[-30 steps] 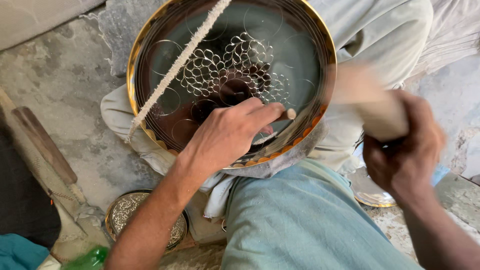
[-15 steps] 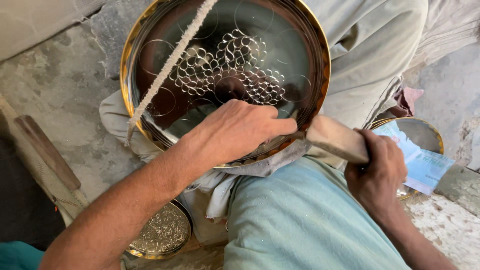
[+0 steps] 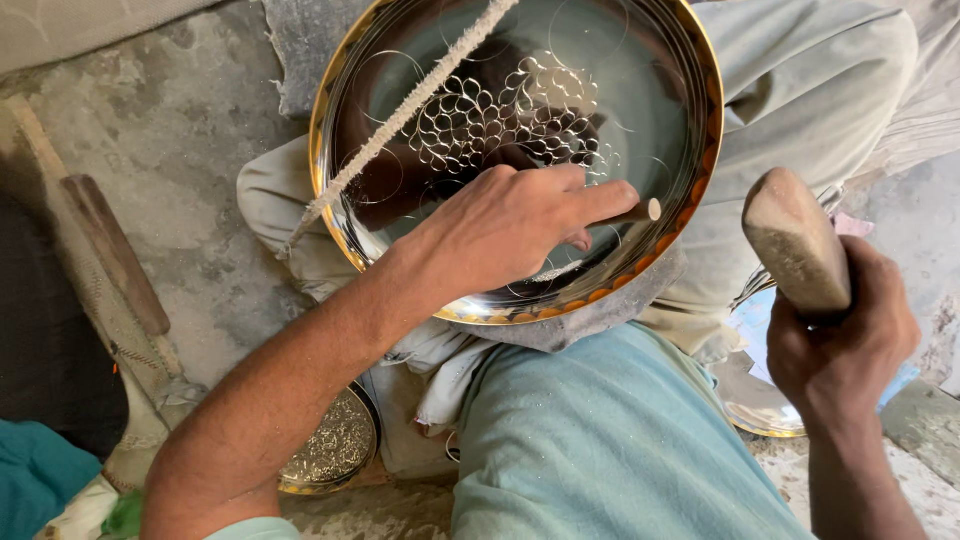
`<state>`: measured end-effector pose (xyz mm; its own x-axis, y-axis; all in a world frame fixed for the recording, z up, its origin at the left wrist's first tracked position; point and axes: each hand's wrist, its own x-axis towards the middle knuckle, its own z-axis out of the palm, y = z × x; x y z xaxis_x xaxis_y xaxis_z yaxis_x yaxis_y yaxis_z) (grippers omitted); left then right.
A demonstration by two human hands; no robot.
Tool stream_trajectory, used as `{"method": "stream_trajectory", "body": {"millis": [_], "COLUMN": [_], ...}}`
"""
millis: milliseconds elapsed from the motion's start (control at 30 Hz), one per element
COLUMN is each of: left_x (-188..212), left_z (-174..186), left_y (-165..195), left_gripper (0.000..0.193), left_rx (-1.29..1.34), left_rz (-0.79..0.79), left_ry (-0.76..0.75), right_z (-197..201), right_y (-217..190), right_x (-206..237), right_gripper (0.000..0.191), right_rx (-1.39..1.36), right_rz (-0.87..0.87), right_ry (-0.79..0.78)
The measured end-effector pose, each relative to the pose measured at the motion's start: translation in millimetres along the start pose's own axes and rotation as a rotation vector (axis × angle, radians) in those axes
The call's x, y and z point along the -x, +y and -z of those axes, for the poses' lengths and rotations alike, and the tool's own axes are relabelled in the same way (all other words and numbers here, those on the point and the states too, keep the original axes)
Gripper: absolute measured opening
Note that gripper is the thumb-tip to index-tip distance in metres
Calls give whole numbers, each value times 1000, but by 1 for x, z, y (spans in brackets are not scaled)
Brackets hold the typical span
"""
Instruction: The person sits on the floor and uses a wooden mallet and a small metal punch to create a pattern of indentations on a round metal plate. The plate is held steady on the lap, and the person repeatedly strikes the punch to form a decorative design.
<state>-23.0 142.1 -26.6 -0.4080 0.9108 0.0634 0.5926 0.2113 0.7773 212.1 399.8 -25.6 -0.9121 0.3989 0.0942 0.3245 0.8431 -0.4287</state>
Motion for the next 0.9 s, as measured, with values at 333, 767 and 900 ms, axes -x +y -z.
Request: {"method": "stream_trajectory", "body": {"millis": [333, 767, 900], "left_x": [7, 45, 55], "left_z": [-6, -46, -59], "left_y": [0, 9, 27], "left_gripper": [39, 35, 26], "left_rx": [25, 124, 58], "left_rz": [31, 237, 334], "left_ry": [34, 555, 831], "right_z": [2, 49, 53], "right_y": [-30, -121, -140], "right_x": [-34, -118, -129], "right_gripper": [35, 50, 57], "right_rx": [-50, 254, 342], "right_rz": [133, 517, 552], "right_ry": [-6, -250, -288]}}
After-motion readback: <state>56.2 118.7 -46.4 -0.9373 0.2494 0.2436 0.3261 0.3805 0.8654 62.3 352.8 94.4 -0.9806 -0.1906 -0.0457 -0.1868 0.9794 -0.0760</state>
